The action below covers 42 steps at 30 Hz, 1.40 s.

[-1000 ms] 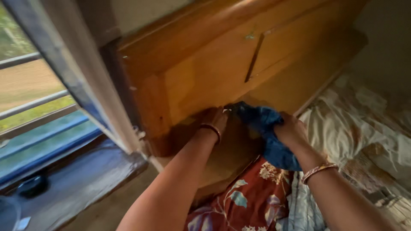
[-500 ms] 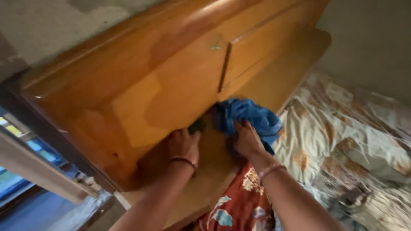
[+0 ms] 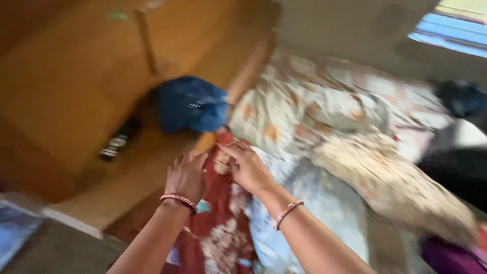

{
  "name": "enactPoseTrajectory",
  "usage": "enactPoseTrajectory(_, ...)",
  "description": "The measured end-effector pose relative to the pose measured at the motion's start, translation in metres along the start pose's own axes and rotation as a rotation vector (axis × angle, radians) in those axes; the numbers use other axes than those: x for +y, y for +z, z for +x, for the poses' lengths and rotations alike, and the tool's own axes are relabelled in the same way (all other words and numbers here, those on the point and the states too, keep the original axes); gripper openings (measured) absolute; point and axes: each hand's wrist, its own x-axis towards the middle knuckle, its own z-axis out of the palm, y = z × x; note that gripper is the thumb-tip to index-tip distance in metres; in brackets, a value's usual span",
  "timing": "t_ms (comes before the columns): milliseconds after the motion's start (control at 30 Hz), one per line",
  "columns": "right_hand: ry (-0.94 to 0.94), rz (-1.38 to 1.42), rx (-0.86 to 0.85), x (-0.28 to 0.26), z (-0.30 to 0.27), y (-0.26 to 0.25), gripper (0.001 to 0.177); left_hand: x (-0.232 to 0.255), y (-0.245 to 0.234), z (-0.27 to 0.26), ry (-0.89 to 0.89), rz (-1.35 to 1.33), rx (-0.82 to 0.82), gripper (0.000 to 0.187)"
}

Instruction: The person places various small items into a clear plastic container on a windowsill, closes the container, and wipes the windowsill with a blue cloth. The person then picks up a phone and charger, coils the cable, and places them on the windowsill. Finally, the person moves a folding stool and picks up a striped cloth from the floor.

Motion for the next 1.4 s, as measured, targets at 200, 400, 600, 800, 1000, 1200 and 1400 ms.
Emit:
enactPoseTrajectory(200,0.488,-0.085,0.134,0.041,-0.176,-0.124,0.038,0.146,0.059,-0.048,0.183,-0.342,-0.103,0.037)
enactPoseTrajectory(400,0.893,-0.346,0.349,0.046,-0.314,-0.213,0.013,0.258,0.081,-0.066,0.203,-0.399,-0.425,0.023)
enactPoseTrajectory(600,0.897,-0.528,0.542,0.012,-0.417,-0.264,0.027,0.364,0.110,-0.081,0.459,-0.412,-0.621,0.023)
enactPoseTrajectory(800,1.221,-0.465,0.673,-0.044,-0.517,-0.284,0.022,0.454,0.150,-0.136,0.714,-0.739,-0.619,0.038)
enactPoseTrajectory(1000,1.434,-0.583,0.860,-0.109,-0.636,-0.304,0.016,0.528,0.165,-0.232,1.017,-0.717,-0.860,0.041)
enactPoseTrajectory(1200,1.605,-0.580,1.077,-0.140,-0.746,-0.321,0.017,0.614,0.182,-0.318,1.238,-0.664,-1.027,0.036)
enactPoseTrajectory(1400,1.518,-0.771,1.096,-0.166,-0.858,-0.375,0.018,0.727,0.193,-0.401,1.322,-0.720,-1.024,0.035)
